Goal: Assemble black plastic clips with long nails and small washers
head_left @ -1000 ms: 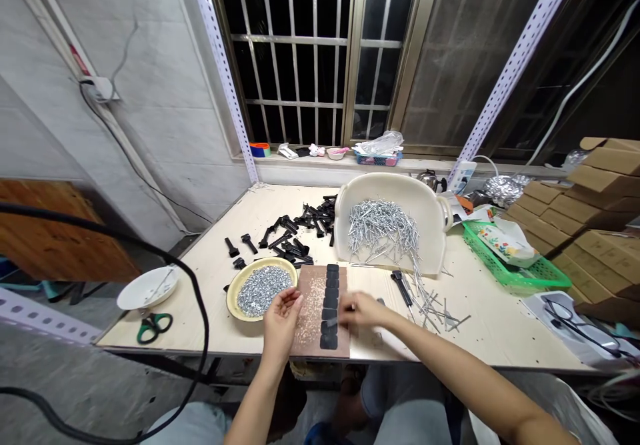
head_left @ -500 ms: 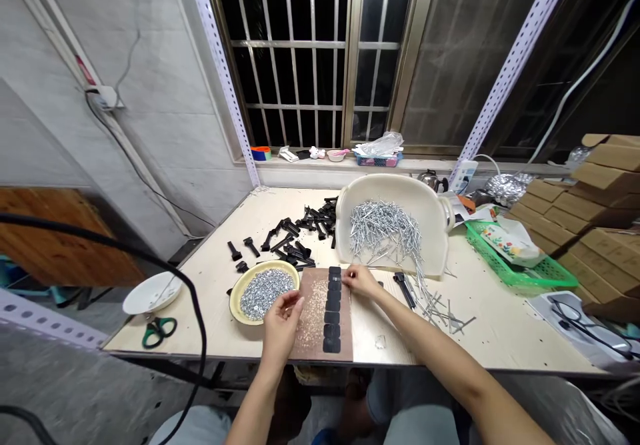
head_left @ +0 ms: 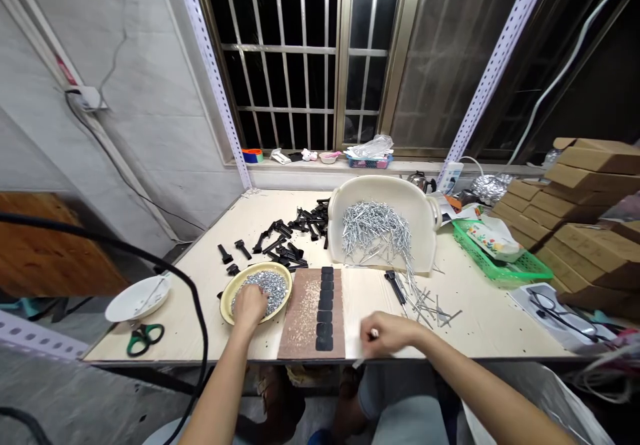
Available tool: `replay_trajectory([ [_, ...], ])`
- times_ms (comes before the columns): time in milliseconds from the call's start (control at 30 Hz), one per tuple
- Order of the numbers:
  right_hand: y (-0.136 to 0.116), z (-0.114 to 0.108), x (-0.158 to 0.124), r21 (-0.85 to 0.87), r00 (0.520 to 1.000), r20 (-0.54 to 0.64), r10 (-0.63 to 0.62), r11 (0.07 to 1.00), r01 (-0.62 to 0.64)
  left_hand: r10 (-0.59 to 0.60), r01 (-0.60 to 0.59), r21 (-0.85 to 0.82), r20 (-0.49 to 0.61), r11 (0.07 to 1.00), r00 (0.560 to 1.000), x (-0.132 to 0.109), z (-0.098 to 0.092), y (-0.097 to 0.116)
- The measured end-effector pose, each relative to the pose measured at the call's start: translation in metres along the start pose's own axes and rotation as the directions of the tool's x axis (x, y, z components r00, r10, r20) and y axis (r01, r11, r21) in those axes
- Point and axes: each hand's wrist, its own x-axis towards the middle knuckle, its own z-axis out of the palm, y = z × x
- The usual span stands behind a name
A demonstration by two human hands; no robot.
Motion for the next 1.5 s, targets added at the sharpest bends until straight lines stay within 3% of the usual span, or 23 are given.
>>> replay_trajectory([
  [67, 0.009, 0.002, -0.069, 0.043, 0.987, 0.111, 0.119, 0.991, -0.125, 0.001, -0.001, -0.004, 0.007, 1.000, 1.000, 0.000, 0.002, -0.001],
  [133, 0.018, 0.003, -0.132, 0.015, 0.932, 0.175, 0.317, 0.946, -0.324, 0.003, -0.003, -0.006, -0.002, 1.000, 1.000, -0.002, 0.003, -0.001],
  [200, 0.022, 0.001, -0.171, -0.079, 0.858, 0.131, 0.497, 0.868, -0.491, -0.003, 0.003, 0.001, -0.021, 1.000, 1.000, -0.003, 0.003, 0.000],
  [233, 0.022, -0.002, -0.178, -0.120, 0.846, 0.056, 0.531, 0.844, -0.522, -0.009, 0.010, 0.003, -0.035, 1.000, 0.999, -0.003, 0.003, 0.001],
  [300, 0.024, -0.012, -0.169, -0.206, 0.870, -0.177, 0.460, 0.847, -0.490, -0.031, 0.030, -0.006, -0.069, 1.000, 0.997, -0.003, 0.002, 0.003],
  [400, 0.030, -0.036, -0.120, -0.469, 0.882, -0.452, 0.132, 0.806, -0.361, -0.060, 0.044, -0.108, -0.155, 0.993, 0.986, -0.006, -0.004, 0.006],
  [433, 0.034, -0.044, -0.102, -0.579, 0.894, -0.447, 0.042, 0.748, -0.325, -0.077, 0.045, -0.178, -0.180, 0.983, 0.981, -0.009, -0.006, 0.008],
  [500, 0.043, -0.059, -0.069, -0.748, 0.943, -0.324, -0.068, 0.628, -0.212, -0.129, 0.046, -0.383, -0.194, 0.923, 0.973, -0.016, -0.010, 0.013],
  [567, 0.052, -0.067, -0.045, -0.828, 0.981, -0.156, -0.118, 0.557, -0.065, -0.191, 0.063, -0.657, -0.125, 0.751, 0.973, -0.028, -0.012, 0.021],
  [633, 0.058, -0.071, -0.026, -0.849, 0.985, -0.037, -0.168, 0.525, 0.057, -0.202, 0.108, -0.887, 0.017, 0.449, 0.979, -0.041, -0.012, 0.035],
  [700, 0.058, -0.070, -0.010, -0.857, 0.972, 0.029, -0.234, 0.495, 0.145, -0.142, 0.185, -0.972, 0.164, 0.145, 0.976, -0.055, -0.010, 0.051],
  [733, 0.056, -0.068, -0.003, -0.863, 0.962, 0.042, -0.270, 0.475, 0.171, -0.108, 0.225, -0.974, 0.220, 0.038, 0.969, -0.061, -0.009, 0.060],
  [800, 0.048, -0.064, 0.011, -0.881, 0.945, 0.033, -0.325, 0.437, 0.181, -0.046, 0.289, -0.952, 0.294, -0.099, 0.955, -0.071, -0.005, 0.075],
  [900, 0.031, -0.053, 0.026, -0.889, 0.931, -0.054, -0.361, 0.442, 0.119, -0.011, 0.335, -0.918, 0.345, -0.214, 0.938, -0.080, 0.001, 0.093],
  [1000, 0.008, -0.037, 0.034, -0.822, 0.896, -0.220, -0.386, 0.568, 0.043, -0.052, 0.324, -0.905, 0.351, -0.276, 0.935, -0.085, 0.008, 0.105],
  [1133, -0.028, -0.011, 0.037, -0.699, 0.826, -0.415, -0.381, 0.714, -0.022, -0.136, 0.225, -0.938, 0.267, -0.262, 0.954, -0.089, 0.019, 0.116],
  [1300, -0.060, 0.013, 0.041, -0.702, 0.822, -0.475, -0.313, 0.698, -0.140, -0.242, 0.107, -0.978, 0.149, -0.178, 0.959, -0.093, 0.025, 0.121],
  [1500, -0.071, 0.020, 0.042, -0.711, 0.825, -0.509, -0.245, 0.661, -0.242, -0.310, 0.034, -0.995, 0.060, -0.089, 0.949, -0.098, 0.021, 0.121],
])
